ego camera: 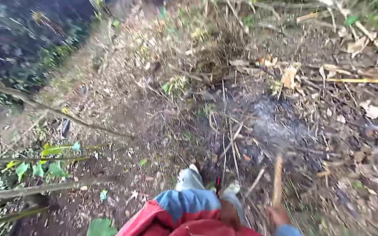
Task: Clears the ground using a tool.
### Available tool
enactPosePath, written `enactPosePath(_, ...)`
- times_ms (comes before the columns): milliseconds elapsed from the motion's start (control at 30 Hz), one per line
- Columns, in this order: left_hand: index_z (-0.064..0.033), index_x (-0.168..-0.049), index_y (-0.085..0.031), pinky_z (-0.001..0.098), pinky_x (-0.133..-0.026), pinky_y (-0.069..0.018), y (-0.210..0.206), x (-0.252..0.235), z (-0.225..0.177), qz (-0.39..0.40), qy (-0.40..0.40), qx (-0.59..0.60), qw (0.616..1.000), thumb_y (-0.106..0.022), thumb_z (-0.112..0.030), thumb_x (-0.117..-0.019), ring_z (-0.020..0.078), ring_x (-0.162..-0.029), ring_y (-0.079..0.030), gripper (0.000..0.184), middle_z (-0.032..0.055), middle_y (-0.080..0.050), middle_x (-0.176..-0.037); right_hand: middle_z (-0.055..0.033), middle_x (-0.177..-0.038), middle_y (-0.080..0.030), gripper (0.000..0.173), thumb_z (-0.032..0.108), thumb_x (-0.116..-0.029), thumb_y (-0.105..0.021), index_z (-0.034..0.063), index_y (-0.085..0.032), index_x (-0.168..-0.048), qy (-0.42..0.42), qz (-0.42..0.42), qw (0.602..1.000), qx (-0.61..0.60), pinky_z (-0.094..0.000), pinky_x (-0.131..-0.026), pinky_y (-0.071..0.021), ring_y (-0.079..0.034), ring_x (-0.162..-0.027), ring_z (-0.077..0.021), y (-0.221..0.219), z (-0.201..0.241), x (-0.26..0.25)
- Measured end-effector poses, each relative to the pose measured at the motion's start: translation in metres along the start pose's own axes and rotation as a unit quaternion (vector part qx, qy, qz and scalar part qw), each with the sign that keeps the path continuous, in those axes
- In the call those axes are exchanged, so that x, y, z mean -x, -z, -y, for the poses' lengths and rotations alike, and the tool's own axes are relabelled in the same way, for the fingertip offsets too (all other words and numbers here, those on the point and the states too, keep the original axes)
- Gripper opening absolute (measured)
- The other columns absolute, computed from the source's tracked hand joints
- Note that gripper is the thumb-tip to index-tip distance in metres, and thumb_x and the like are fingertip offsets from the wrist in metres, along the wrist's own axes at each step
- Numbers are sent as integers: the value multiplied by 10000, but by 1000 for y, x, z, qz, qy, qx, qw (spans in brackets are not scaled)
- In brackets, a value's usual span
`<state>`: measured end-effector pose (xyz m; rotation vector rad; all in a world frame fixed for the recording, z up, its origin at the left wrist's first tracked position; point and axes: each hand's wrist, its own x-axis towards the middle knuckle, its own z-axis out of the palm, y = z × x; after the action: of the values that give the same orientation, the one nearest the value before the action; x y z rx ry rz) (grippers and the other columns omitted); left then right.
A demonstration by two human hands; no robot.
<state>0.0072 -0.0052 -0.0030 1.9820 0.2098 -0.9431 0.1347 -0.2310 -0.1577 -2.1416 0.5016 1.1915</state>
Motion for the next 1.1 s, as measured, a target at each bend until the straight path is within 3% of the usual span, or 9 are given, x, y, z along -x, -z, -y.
enactPosePath(67,-41,-1014,-790,639,-902,-515,-13,-25,37,53,-161,-75,983,-672,-157,-961,397,-1026,-711,174,192,-762,-1038,-315,-1209,-621,692,204,-967,-677,27,-342,-1545,-3,-20,997,75,-587,-750,-585,-689,-882,-407,-2,-5,-36)
enactPosePath(133,-26,-1036,-792,644,-881,-525,-22,-23,56,38,-192,-29,980,-646,-136,-982,410,-992,-722,190,207,-764,-1024,-339,-1286,-603,721,207,-958,-700,53,-345,-1566,-7,-14,989,148,-648,-847,-563,-676,-1029,-475,-13,8,-42)
enactPosePath(200,25,-1059,-771,660,-901,-507,-8,-1,57,54,-108,26,992,-581,-128,-1021,458,-1019,-701,246,264,-744,-1032,-333,-1310,-602,704,281,-975,-699,39,-375,-1552,12,4,985,174,-657,-905,-542,-660,-1099,-482,-33,29,-36)
enactPosePath(333,121,-1301,-613,539,-1123,-384,109,56,37,279,58,90,954,-398,-77,-1102,382,-1307,-565,353,295,-620,-1343,-311,-1238,-643,575,440,-1072,-511,56,-471,-1498,60,49,980,186,-655,-888,-539,-675,-1038,-463,-97,84,-12)
enactPosePath(500,-13,-930,-729,316,-718,-515,82,46,192,174,-134,353,909,-575,-161,-972,53,-730,-603,217,19,-685,-803,-256,-1252,-676,596,470,-1104,-373,223,-290,-1640,176,86,945,262,-651,-939,-527,-691,-1060,-434,-196,203,1)
enactPosePath(633,18,-1180,-691,347,-837,-554,112,38,277,142,-89,451,877,-620,-170,-996,106,-858,-655,273,81,-718,-978,-235,-1337,-655,635,437,-1107,-380,186,-210,-1665,313,85,894,309,-614,-1037,-499,-666,-1182,-413,-300,348,-1)
enactPosePath(833,-57,-1359,-602,345,-742,-578,141,25,401,-53,32,565,823,-666,-311,-956,143,-830,-674,481,66,-714,-1037,-232,-1274,-687,625,457,-1102,-409,299,-191,-1667,373,90,856,346,-676,-943,-521,-682,-1118,-456,-485,508,-81)
enactPosePath(933,-38,-1380,-584,387,-815,-595,162,20,458,-110,88,544,827,-664,-315,-957,179,-888,-697,512,98,-719,-1066,-242,-1291,-675,640,436,-1099,-425,304,-165,-1669,316,86,852,410,-671,-972,-510,-660,-1166,-461,-526,493,-140)
enactPosePath(1100,-53,-1438,-532,403,-794,-595,203,-3,540,-202,152,516,819,-614,-321,-998,210,-903,-705,522,121,-717,-1119,-252,-1253,-688,680,428,-1089,-441,245,-148,-1675,153,95,880,439,-655,-986,-514,-679,-1126,-456,-461,303,-160)
